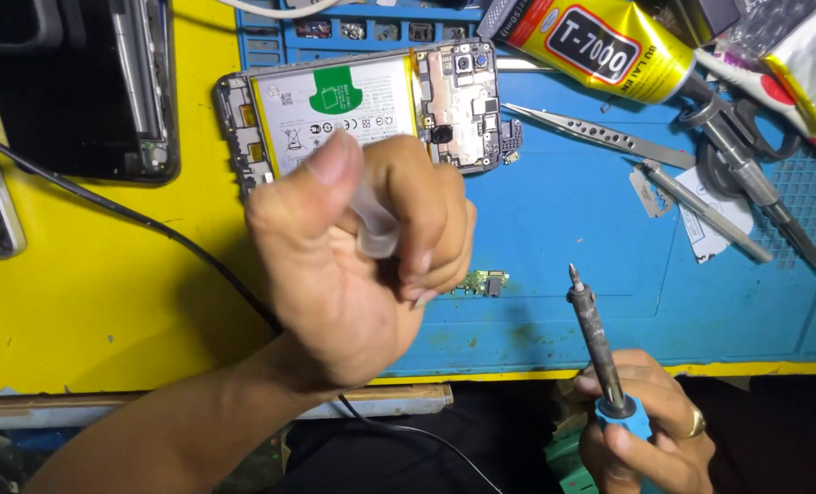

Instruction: The person uses a soldering iron to work on a small green circuit board placed on a blue mat. They handle a spool of solder wire and a small plastic container of components while performing the task.

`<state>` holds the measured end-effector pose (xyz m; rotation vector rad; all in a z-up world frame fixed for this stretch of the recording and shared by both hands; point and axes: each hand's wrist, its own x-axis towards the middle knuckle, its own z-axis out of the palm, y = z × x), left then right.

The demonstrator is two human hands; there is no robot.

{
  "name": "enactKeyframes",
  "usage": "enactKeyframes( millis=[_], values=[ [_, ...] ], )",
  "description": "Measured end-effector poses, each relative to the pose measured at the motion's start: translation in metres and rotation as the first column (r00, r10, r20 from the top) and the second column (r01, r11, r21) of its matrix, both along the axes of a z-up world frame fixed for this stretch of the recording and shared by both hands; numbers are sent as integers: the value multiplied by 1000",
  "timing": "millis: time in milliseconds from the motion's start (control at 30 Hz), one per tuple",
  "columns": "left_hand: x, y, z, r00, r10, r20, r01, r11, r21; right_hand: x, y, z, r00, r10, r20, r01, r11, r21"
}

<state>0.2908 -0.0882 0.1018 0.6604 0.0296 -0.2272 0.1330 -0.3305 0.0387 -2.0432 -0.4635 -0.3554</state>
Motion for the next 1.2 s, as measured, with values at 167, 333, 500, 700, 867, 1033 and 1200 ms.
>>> enactKeyframes(
  millis=[167, 333, 500, 700, 867, 1033, 1200],
  values=[
    [-9, -4, -4, 992, -27, 124, 6, 986, 168, -3, -9, -11, 999, 21, 27, -20, 1000, -24],
    [-9, -3, 3, 992, -111, 56, 95, 968, 231, -3, -12, -13, 999, 31, 16, -30, 998, -56],
    [-8, -3, 3, 988, -135, 78, 109, 954, 280, -3, -17, -16, 998, 59, 31, -57, 997, -43],
    [-8, -3, 1, 980, -144, 141, 98, 951, 294, -5, -20, -18, 997, 73, 14, -73, 997, -33],
    [-8, -2, 1, 971, -162, 177, 97, 940, 327, -6, -20, -18, 997, 69, 14, -69, 997, -21],
    [-7, -1, 5, 970, -171, 173, 99, 927, 362, -8, -21, -18, 998, 68, -4, -68, 997, -32],
    [-7, -1, 4, 971, -163, 177, 88, 926, 366, -7, -21, -20, 997, 76, 14, -76, 997, -17]
  ],
)
